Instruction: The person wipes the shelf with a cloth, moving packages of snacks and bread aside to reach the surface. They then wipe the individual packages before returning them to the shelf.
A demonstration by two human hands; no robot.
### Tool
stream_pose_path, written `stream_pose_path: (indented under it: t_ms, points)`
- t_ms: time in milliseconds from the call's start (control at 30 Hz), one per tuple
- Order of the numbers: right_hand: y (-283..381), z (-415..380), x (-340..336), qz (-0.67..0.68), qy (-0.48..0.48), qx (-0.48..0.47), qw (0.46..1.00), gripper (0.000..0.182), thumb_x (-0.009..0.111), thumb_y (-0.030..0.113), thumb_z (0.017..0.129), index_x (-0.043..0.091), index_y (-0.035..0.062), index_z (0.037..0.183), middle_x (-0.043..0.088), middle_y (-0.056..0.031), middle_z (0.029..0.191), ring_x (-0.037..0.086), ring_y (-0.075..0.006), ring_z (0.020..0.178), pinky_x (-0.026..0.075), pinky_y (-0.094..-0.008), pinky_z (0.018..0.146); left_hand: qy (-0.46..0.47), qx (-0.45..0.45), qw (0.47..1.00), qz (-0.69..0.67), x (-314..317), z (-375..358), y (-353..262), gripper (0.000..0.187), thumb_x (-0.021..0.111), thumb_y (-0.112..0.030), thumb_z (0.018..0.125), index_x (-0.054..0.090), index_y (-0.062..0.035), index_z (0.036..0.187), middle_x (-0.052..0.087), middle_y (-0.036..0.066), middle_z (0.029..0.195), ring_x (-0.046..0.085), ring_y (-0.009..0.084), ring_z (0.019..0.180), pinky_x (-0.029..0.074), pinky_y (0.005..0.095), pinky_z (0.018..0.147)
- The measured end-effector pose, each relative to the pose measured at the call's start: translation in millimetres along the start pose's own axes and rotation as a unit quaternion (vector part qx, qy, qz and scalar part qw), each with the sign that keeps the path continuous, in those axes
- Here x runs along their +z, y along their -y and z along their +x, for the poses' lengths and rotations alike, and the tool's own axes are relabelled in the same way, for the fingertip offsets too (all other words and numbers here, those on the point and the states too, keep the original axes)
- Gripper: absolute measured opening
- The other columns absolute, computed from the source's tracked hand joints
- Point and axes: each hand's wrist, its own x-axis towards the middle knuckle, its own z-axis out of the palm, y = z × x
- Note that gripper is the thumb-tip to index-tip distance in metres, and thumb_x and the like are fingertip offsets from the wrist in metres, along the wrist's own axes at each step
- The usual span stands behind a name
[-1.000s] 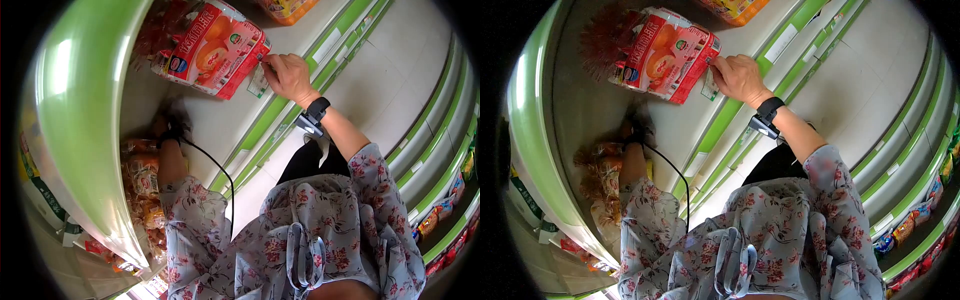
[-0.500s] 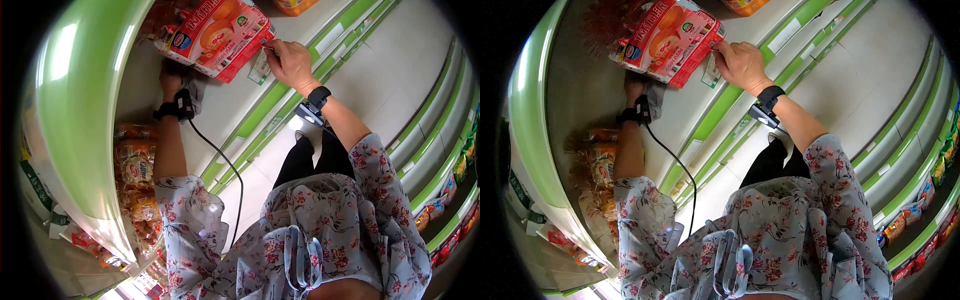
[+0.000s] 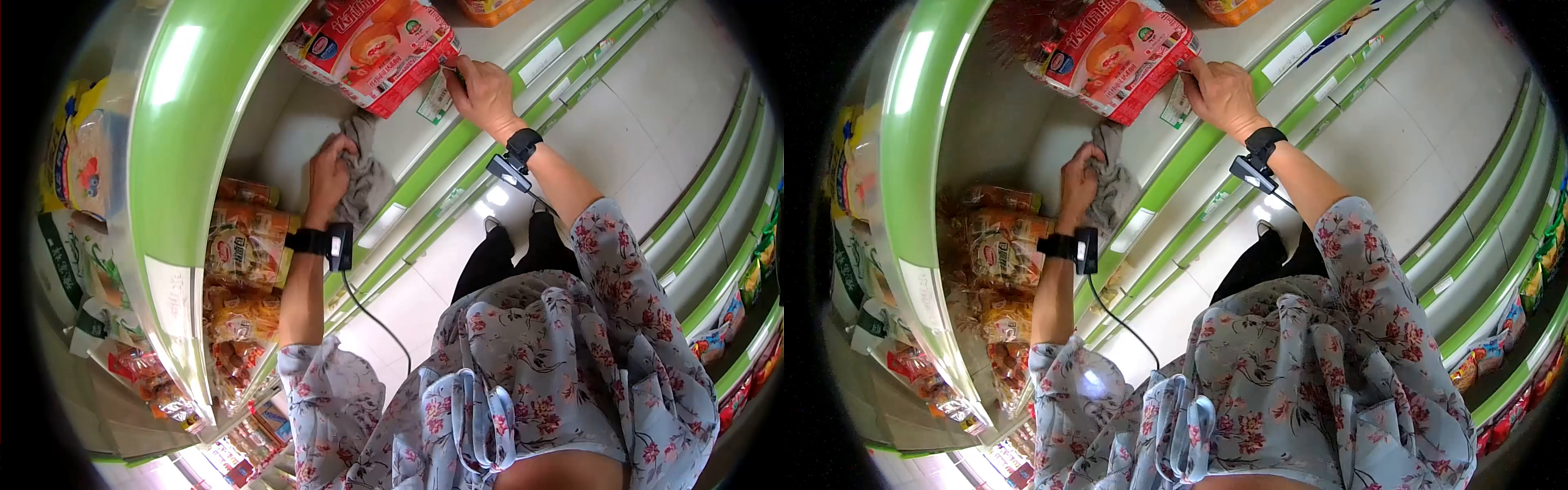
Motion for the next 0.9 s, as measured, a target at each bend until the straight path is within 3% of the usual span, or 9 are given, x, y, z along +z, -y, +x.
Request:
stream_pose_path:
  t_ms: [133,233,267,400,500,633,700,767,900]
  points:
    - [0.6,-0.8,-0.1,0.007,0.006,0.003,1.000,0.013,0.065,0.012,0.078,0.057,0.0101,0.088,0.056,-0.0080,0.060,0.056,-0.0293,0.056,0.044,-0.0397,0.053,-0.153,-0.007,0.985,-0.078,-4.4,-24.1,8.0,0.028,0.039,0.009,0.072,0.057,-0.0009,0.090,0.064,0.014,0.094,0.062,0.0244,0.093,0.045,0.0315,0.087]
    - [1.4,0.5,-1.1,0.006,0.002,0.005,1.000,0.012,0.065,0.012,0.078,0.057,0.0099,0.087,0.056,-0.0080,0.060,0.056,-0.0292,0.055,0.044,-0.0397,0.053,-0.294,-0.161,0.938,-0.082,-8.5,-39.5,19.0,0.029,0.043,0.004,0.077,0.057,-0.0004,0.102,0.060,0.018,0.115,0.056,0.0263,0.110,0.040,0.0332,0.096]
    - [2.1,0.1,-1.5,0.002,0.005,0.008,1.000,0.012,0.065,0.012,0.078,0.057,0.0099,0.087,0.056,-0.0078,0.059,0.056,-0.0291,0.055,0.044,-0.0395,0.053,-0.233,-0.155,0.959,-0.035,-5.7,-46.6,19.1,0.039,0.049,-0.008,0.084,0.050,0.0011,0.122,0.045,0.024,0.136,0.044,0.0312,0.127,0.033,0.0371,0.104]
    - [4.1,4.5,-4.0,0.004,-0.004,0.000,1.000,0.013,0.065,0.012,0.078,0.057,0.0099,0.088,0.055,-0.0071,0.059,0.055,-0.0285,0.055,0.044,-0.0390,0.053,-0.140,-0.154,0.954,0.215,22.9,-23.6,62.4,0.066,0.049,-0.033,0.091,0.029,0.0003,0.143,0.030,0.026,0.146,0.031,0.0378,0.134,0.025,0.0419,0.111]
    - [4.4,-0.1,-3.7,0.011,-0.003,0.000,1.000,0.013,0.065,0.012,0.078,0.058,0.0099,0.088,0.055,-0.0067,0.059,0.056,-0.0279,0.055,0.044,-0.0387,0.052,-0.116,-0.186,0.976,0.004,2.7,31.2,86.8,0.066,0.048,-0.034,0.092,0.027,0.0011,0.143,0.029,0.025,0.147,0.030,0.0359,0.135,0.023,0.0389,0.111]
    - [4.2,2.0,-3.0,0.001,-0.002,0.006,1.000,0.014,0.065,0.012,0.077,0.058,0.0097,0.089,0.055,-0.0063,0.060,0.056,-0.0274,0.055,0.044,-0.0385,0.052,-0.091,-0.094,0.991,-0.021,-9.1,100.5,131.5,0.058,0.042,-0.031,0.095,0.030,0.0001,0.142,0.034,0.023,0.145,0.033,0.0343,0.133,0.024,0.0361,0.110]
    - [3.2,2.8,-4.2,-0.002,0.004,0.003,1.000,0.014,0.065,0.011,0.077,0.058,0.0093,0.089,0.057,-0.0066,0.062,0.057,-0.0275,0.057,0.044,-0.0381,0.054,-0.096,-0.005,0.995,-0.008,15.9,141.3,211.6,0.053,0.039,-0.029,0.096,0.034,-0.0006,0.141,0.039,0.022,0.142,0.036,0.0333,0.131,0.027,0.0362,0.109]
    - [4.6,2.8,-6.6,0.001,0.008,0.006,1.000,0.012,0.065,0.009,0.077,0.058,0.0091,0.087,0.060,-0.0075,0.066,0.059,-0.0276,0.060,0.045,-0.0368,0.055,0.054,-0.145,0.988,0.001,-9.7,133.7,166.6,0.050,0.034,-0.029,0.098,0.037,-0.0011,0.139,0.045,0.021,0.138,0.043,0.0310,0.127,0.032,0.0373,0.106]
    - [3.4,1.3,-2.1,0.006,0.007,0.003,1.000,0.017,0.065,0.011,0.077,0.057,0.0085,0.091,0.056,-0.0068,0.061,0.057,-0.0282,0.057,0.044,-0.0398,0.054,0.098,-0.068,0.986,0.117,-17.2,128.6,142.0,0.047,0.036,-0.025,0.097,0.039,-0.0005,0.137,0.049,0.020,0.134,0.047,0.0319,0.122,0.035,0.0350,0.104]
